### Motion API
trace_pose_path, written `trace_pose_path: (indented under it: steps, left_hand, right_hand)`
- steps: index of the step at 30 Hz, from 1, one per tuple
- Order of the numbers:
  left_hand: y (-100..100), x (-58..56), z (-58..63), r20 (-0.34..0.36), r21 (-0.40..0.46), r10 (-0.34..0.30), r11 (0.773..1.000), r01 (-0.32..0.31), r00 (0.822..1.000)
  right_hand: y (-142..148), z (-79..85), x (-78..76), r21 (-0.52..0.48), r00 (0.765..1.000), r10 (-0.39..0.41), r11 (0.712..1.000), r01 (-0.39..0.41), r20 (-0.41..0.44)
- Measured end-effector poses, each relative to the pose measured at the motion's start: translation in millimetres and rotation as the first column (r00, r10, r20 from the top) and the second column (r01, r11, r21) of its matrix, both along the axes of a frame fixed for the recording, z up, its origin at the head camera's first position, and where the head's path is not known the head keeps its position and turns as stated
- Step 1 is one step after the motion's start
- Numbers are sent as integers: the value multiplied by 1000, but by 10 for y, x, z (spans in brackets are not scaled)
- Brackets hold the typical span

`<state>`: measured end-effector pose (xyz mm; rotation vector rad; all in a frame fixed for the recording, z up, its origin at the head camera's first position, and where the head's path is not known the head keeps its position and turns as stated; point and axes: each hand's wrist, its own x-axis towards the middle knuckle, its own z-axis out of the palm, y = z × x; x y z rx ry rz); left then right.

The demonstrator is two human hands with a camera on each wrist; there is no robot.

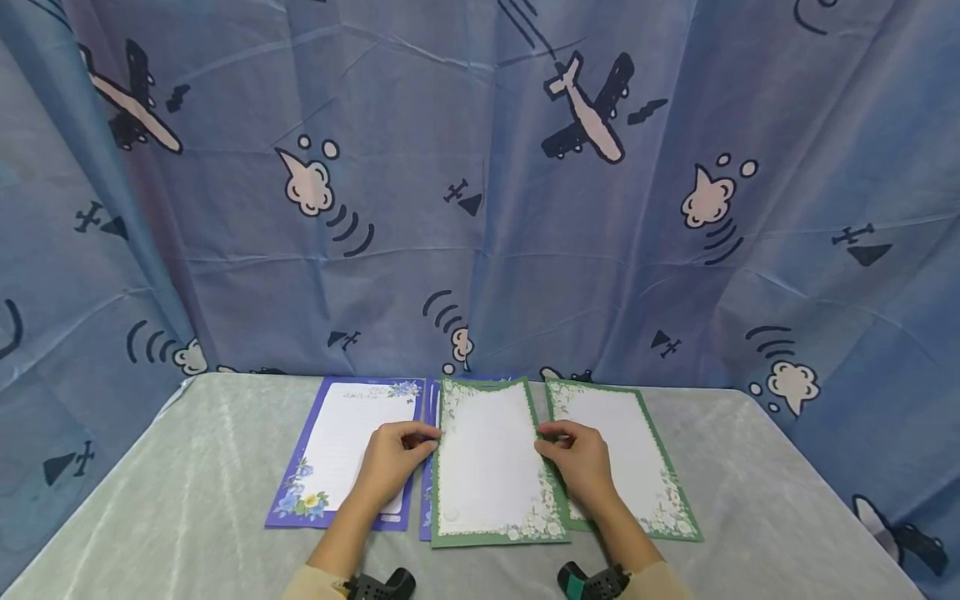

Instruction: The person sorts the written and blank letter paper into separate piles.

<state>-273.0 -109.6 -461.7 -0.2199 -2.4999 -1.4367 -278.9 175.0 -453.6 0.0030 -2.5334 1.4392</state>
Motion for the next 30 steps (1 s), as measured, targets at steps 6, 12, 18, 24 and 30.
trace_pose_path:
  steps: [6, 12, 18, 24, 30]
  left_hand:
    - [-1, -7, 11, 27, -75, 9, 997, -7, 1000]
    - [-5, -6, 6, 45, -79, -3, 997, 6, 999]
    - [-6, -5, -7, 52, -94, 1, 996, 4, 999]
    - [-3, -11, -10, 49, -59, 3, 998, -1, 999]
    - [7, -9, 2, 51, -30, 14, 999, -12, 999]
  right_hand:
    - [8, 2, -16, -38, 1000, 8, 999, -7, 23]
    - [18, 21, -16, -76, 998, 34, 997, -31, 44]
    - [79, 105, 10, -104, 984, 150, 985, -140, 99]
    - [172, 194, 19, -101, 938, 336, 939, -328, 86]
    - [217, 279, 21, -71, 863, 498, 867, -493, 88]
